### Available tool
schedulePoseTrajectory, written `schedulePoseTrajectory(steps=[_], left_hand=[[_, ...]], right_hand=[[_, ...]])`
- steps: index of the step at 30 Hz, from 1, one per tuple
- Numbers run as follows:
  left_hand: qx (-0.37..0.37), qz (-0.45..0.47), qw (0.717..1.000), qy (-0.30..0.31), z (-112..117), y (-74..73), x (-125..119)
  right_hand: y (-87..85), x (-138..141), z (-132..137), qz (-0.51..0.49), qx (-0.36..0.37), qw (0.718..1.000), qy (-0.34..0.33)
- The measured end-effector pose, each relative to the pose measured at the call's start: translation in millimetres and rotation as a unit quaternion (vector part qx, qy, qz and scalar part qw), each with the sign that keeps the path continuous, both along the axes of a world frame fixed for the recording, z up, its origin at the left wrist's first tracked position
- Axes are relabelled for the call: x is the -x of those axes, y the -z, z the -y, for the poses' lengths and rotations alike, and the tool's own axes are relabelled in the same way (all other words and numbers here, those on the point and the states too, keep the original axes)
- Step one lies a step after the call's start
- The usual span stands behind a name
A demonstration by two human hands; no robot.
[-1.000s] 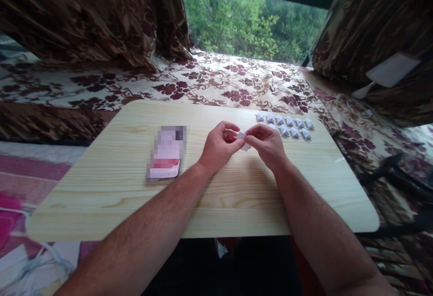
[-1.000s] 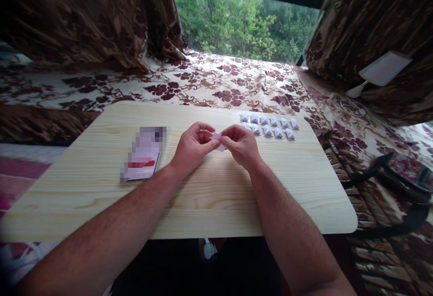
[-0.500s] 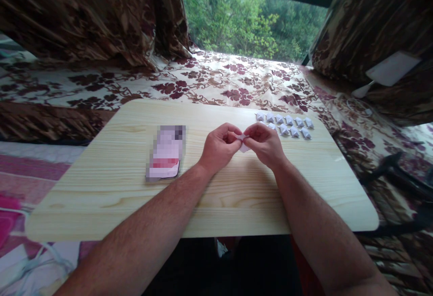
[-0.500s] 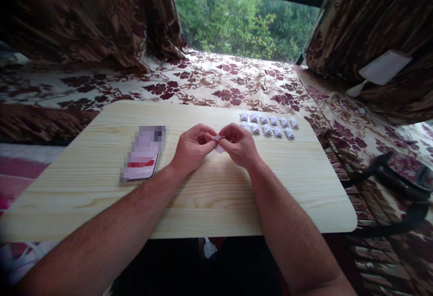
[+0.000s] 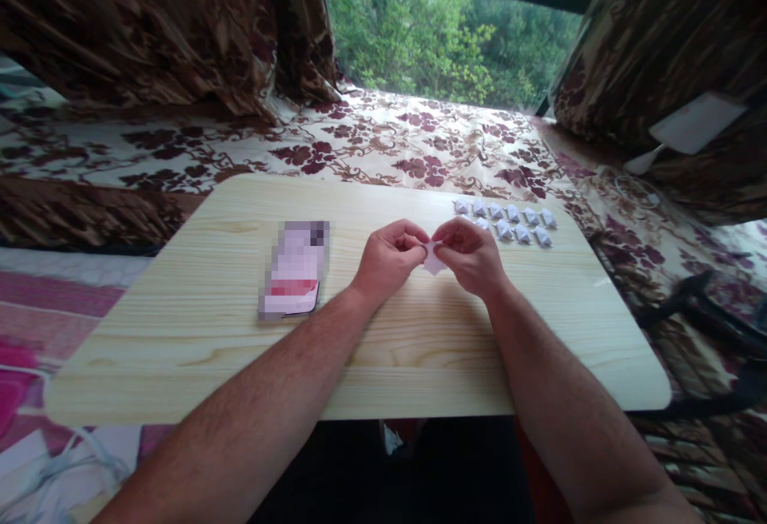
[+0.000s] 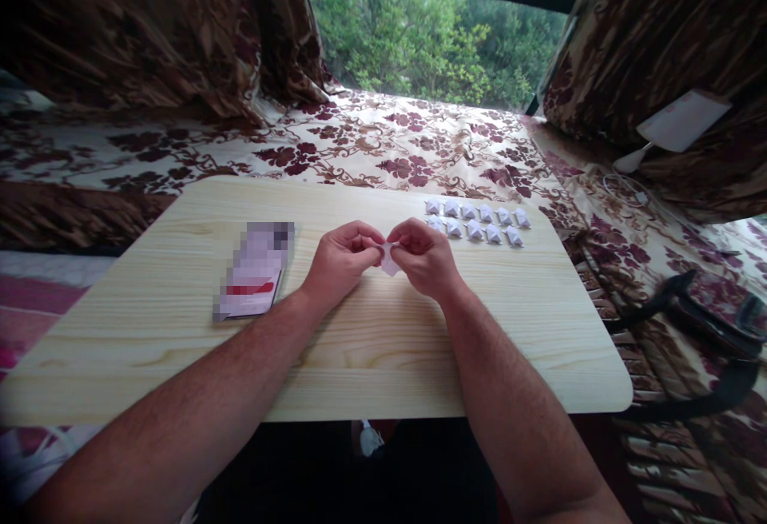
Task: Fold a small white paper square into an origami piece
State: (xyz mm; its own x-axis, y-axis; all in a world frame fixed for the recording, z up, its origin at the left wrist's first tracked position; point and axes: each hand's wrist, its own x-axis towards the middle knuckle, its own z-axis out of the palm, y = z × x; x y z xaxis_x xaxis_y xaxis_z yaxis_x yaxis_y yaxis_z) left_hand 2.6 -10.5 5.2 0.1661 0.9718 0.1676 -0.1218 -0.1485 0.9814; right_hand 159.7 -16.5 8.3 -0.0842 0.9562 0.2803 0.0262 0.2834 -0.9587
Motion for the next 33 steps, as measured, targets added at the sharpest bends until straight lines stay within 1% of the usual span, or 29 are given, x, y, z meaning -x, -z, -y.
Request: schedulePoseTrajectory(steps=[7,12,15,18,23,28,33], left_hand=[[0.01,0.0,1.0,-0.013,-1.8,0.5,-0.4],[0.012,-0.002,1.0,-0.007,-0.8,-2.0,1.1],[0.003,-0.006,1.0,-0.002,0.6,-2.5,1.3],[-0.01,-0.02,1.0,-0.013,1.6,-1.0,0.7],[-0.028,-0.034,0.999,-0.031,1.8,1.1,-0.7],[0.005,-0.015,1.0,-0.019,0.5,1.4,-0.7],[0.047,0.018,0.999,-0.015,-0.8,1.0,-1.2]], right_hand=[[2.4,-4.4,-2.3,0.025,-0.001,1.0,-0.013],[0.6,-5.9,-3.0,0.004,-0.009,1.0,-0.007],[0.3,-4.7,-2.3,0.0,0.002,1.0,0.002],[1.4,-3.5,-1.5,0.014,0.008,1.0,-0.004],[2.8,-2.7,0.4,0.052,-0.013,0.999,-0.005],[1.9,-4.1,2.2,0.066,-0.032,0.997,-0.011],[1.8,-6.4,2.4,0.089,-0.031,0.996,0.002]])
